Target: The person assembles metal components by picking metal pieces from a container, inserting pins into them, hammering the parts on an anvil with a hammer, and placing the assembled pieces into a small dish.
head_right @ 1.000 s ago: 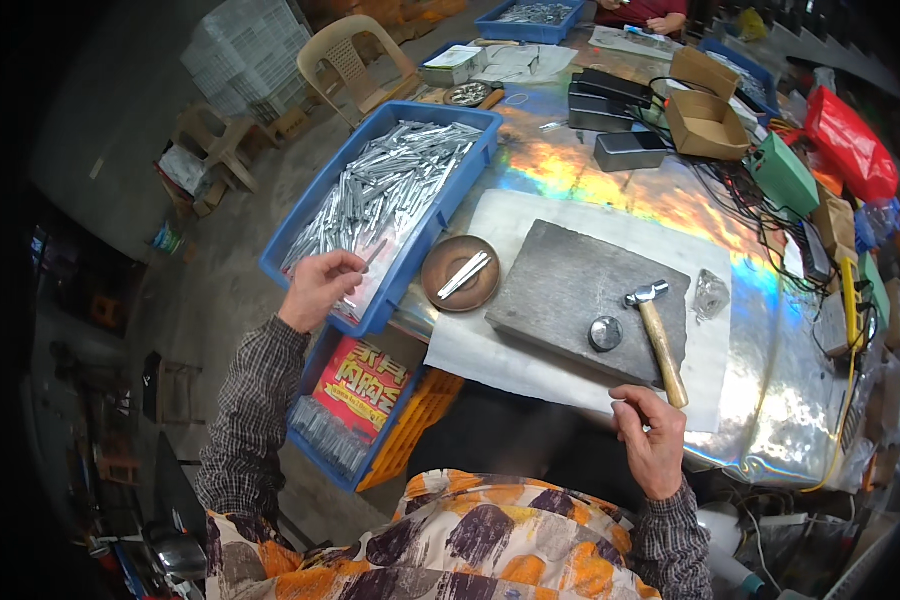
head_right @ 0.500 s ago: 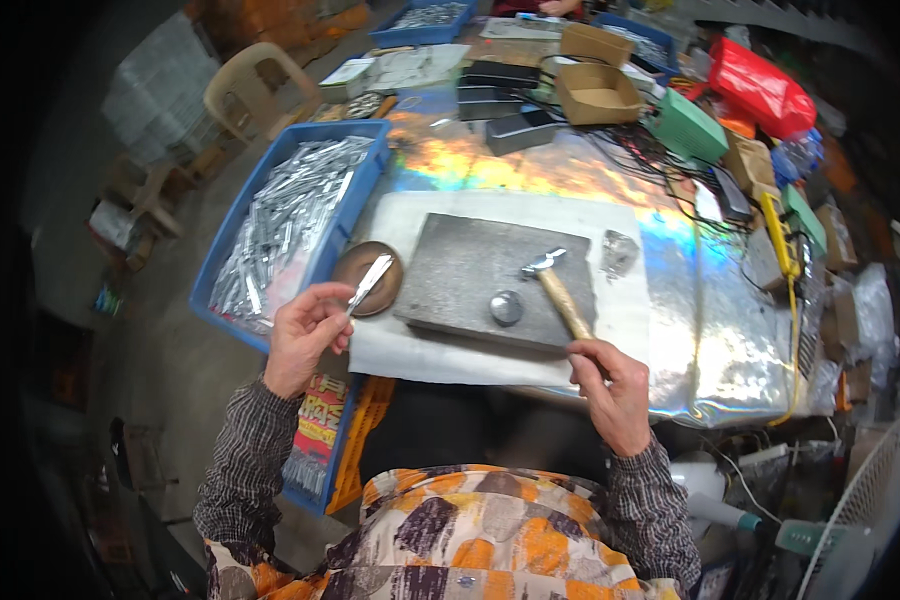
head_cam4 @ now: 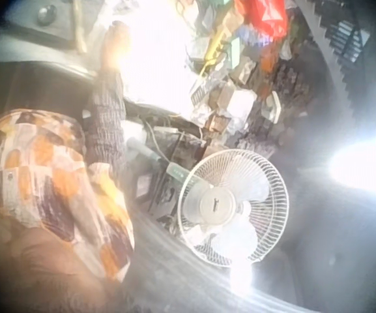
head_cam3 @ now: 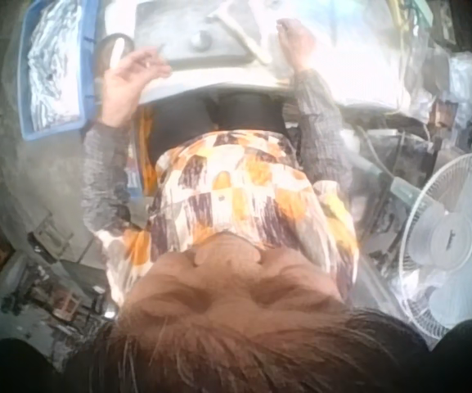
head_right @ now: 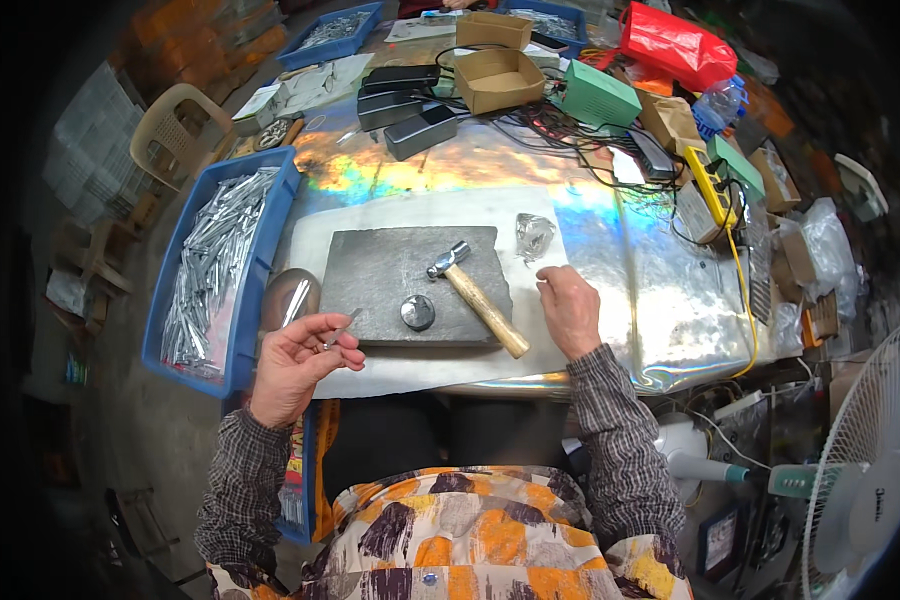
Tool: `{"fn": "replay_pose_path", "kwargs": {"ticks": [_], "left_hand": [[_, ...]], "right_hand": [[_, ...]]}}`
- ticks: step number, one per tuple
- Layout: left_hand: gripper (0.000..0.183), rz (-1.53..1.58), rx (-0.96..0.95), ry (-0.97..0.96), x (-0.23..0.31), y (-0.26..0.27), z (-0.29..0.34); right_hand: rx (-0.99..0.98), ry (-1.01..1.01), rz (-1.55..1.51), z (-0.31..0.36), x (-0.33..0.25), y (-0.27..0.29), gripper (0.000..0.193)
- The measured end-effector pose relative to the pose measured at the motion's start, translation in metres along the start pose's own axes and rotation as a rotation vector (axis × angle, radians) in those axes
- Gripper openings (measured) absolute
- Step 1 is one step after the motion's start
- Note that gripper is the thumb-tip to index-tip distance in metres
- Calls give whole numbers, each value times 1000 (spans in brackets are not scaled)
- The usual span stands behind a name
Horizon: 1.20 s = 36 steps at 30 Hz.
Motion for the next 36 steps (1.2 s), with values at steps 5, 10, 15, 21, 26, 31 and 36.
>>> {"fn": "replay_pose_path", "kwargs": {"ticks": [5, 10, 15, 21, 26, 31, 36], "left_hand": [[21, -57, 89, -52, -10, -1, -12], [18, -64, 179, -48, -21, -1, -20], [17, -92, 192, -81, -31, 1, -28], [17, -99, 233, -147, -37, 0, -35], [13, -306, 308, -230, -41, 2, -36], [12, -482, 338, -338, -43, 3, -39], [14, -641, 328, -391, -41, -6, -39]], "right_hand": [[-47, 45, 132, -15, 1, -17, 8], [-79, 36, 212, -26, 2, -31, 4], [-85, 116, 265, -30, 5, -39, 5], [-180, 168, 439, -35, -4, -37, 3], [-179, 137, 377, -32, 1, -28, 4], [-111, 51, 236, -25, 7, -16, 2], [-63, 16, 145, -19, 14, -13, 1]]}}
Point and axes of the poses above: each hand's wrist, its own z-axis away from the middle knuckle, its own y-axis out of the back of the hand, x = y × z, the point moved 3 cm from there along -z, towards the middle knuckle, and after that the axes turned 6 degrees about x, right-handed, at the moved point
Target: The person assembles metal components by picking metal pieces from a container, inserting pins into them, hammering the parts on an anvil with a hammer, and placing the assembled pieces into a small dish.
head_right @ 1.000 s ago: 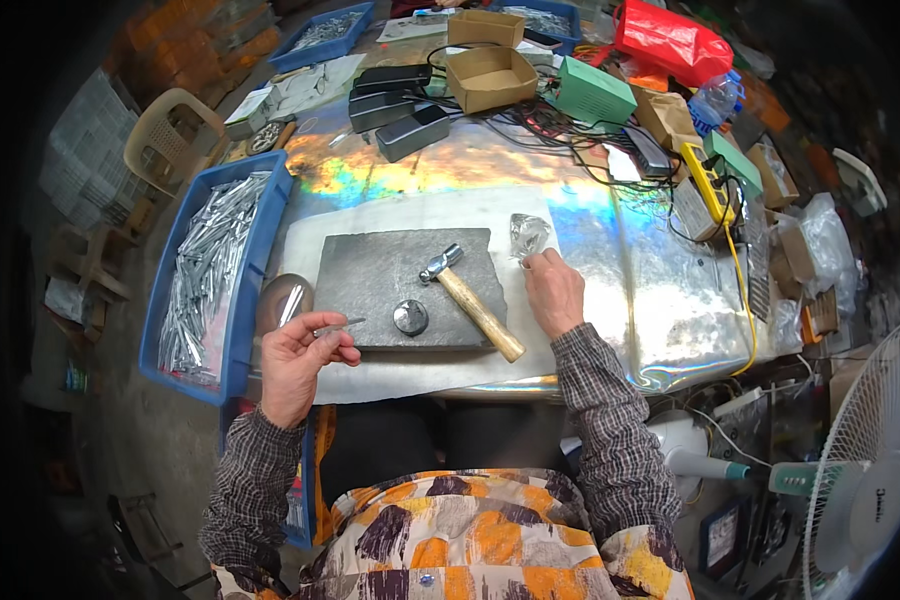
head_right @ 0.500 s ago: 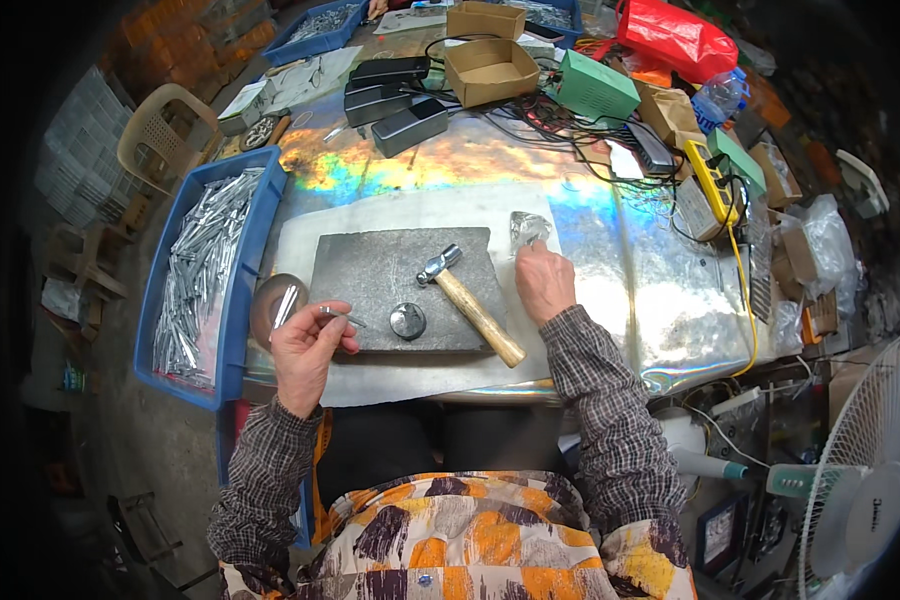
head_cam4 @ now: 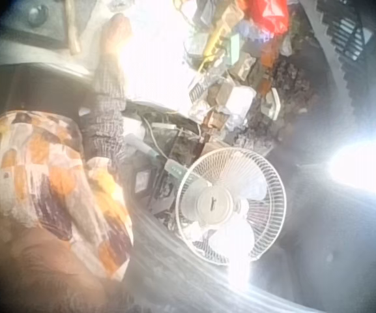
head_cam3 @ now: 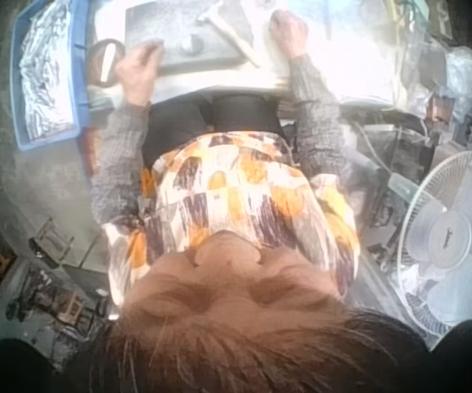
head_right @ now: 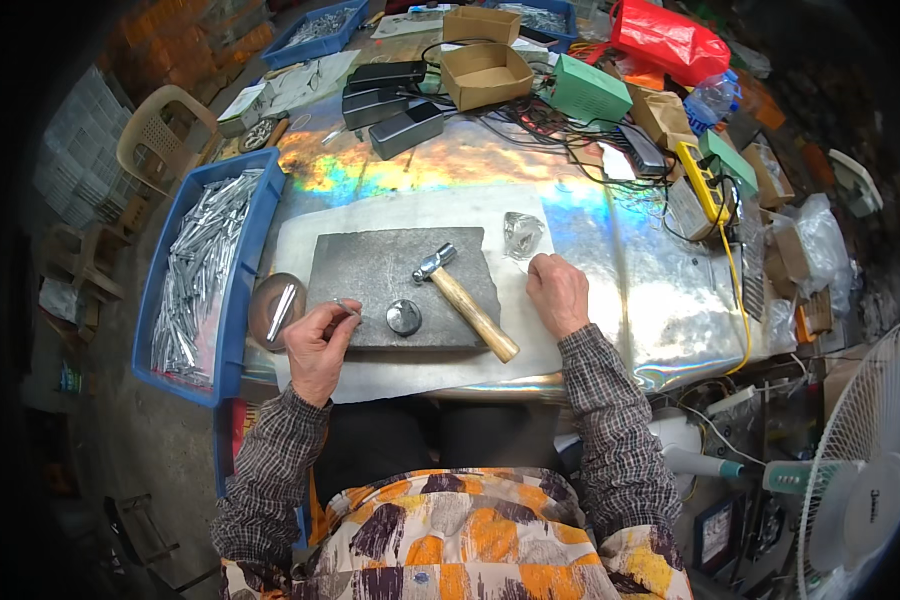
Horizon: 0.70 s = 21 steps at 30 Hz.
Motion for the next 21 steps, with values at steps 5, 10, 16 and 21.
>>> {"fn": "replay_pose_path", "kwargs": {"ticks": [5, 10, 16, 21], "left_hand": [[14, -43, 32, -119, 2, -3, 0], [15, -29, 53, -104, 2, -2, 3], [16, 458, -20, 222, 11, -9, 12], [15, 759, -95, 398, 29, -14, 24]], "right_hand": [[-28, -50, -69, 3, 3, 1, 5], [79, -7, -131, 11, 4, 9, 13], [58, -51, -291, 26, -26, 41, 10], [38, -131, -570, 39, -74, 66, 5]]}}
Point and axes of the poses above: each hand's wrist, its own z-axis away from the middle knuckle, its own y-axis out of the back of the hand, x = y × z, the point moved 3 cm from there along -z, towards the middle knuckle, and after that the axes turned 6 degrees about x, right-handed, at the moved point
